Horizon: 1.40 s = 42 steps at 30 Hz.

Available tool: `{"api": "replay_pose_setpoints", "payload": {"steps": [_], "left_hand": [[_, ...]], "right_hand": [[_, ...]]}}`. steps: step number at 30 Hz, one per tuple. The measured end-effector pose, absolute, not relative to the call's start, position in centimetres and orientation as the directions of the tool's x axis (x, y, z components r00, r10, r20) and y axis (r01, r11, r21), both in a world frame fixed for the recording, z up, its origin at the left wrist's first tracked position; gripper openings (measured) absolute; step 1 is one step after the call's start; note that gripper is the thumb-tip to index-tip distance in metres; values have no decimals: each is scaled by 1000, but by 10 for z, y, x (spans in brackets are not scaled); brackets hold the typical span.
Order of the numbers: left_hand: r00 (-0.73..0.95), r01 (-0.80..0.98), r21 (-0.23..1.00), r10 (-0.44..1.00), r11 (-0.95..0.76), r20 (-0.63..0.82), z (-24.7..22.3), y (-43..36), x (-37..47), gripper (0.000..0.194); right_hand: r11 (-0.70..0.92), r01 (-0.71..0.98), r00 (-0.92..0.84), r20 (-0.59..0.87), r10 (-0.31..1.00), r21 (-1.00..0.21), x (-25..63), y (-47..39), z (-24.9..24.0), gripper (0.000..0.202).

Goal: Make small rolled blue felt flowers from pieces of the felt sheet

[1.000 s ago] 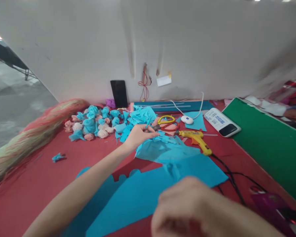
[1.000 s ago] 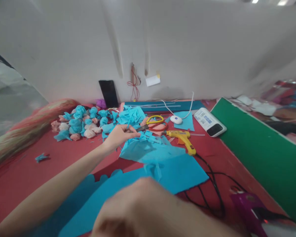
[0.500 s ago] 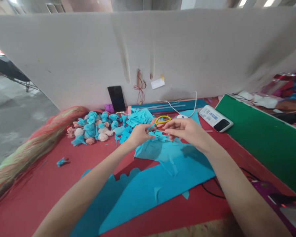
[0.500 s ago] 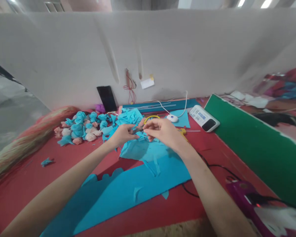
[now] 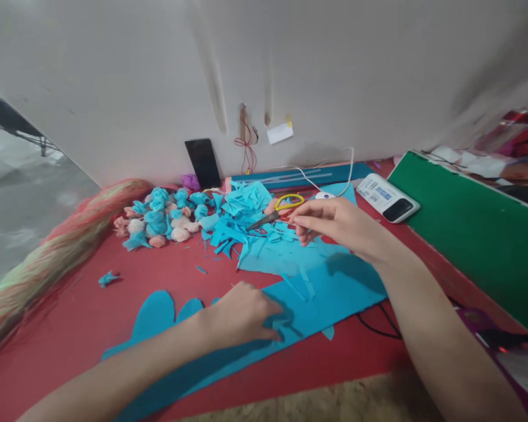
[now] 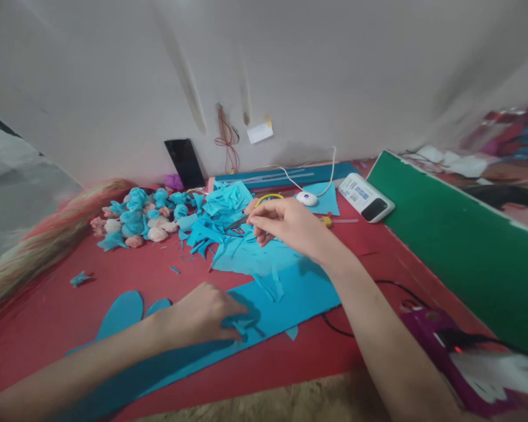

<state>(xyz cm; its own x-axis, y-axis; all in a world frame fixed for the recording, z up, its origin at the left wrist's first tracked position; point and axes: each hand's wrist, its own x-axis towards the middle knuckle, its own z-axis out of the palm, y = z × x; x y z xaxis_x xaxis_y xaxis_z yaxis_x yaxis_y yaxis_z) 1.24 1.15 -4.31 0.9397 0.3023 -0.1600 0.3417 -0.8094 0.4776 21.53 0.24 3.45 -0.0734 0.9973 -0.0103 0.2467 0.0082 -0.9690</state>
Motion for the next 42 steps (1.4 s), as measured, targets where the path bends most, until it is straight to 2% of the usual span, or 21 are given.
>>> {"api": "replay_pose_setpoints", "payload": {"steps": [3,8,15,19,24,28,31,35,38,42], "left_hand": [[919,393,425,344,-815,-191,-52,7,11,20],[906,423,422,376,-802,-194,-54,9,12,17],[933,360,412,326,-837,-152,-45,21,36,21],[921,385,348,334,-854,-200,-55,33,52,32],[914,393,357,317,-848,-253,-63,38,54,28],[891,452,399,384,-797,-243,-62,44,52,28],[817,564,433,552,-704,-168,-58,64,50,31],[608,672,542,794,-505,-13,-42,102,47,32],[501,614,685,864,-393,48,-27,114,46,33],[527,361,892,849,-273,47,-7,97,46,28]], "right_hand": [[18,208,-107,-4,994,-978,215,0,36,17],[37,126,-150,18,989,-991,218,-6,39,23],[28,29,-193,22,981,-999,219,-12,46,26],[7,-20,-240,12,971,-1000,220,-15,49,26],[-29,-89,-287,-2,958,-996,223,-15,53,28],[-35,-115,-287,-1,958,-993,225,-14,54,29],[-51,-142,-300,-6,954,-989,226,-14,55,28],[-62,-155,-310,-11,951,-986,228,-15,55,25],[-63,-148,-307,-15,952,-987,227,-15,55,26],[-61,-133,-301,-19,953,-989,224,-13,54,28]]}}
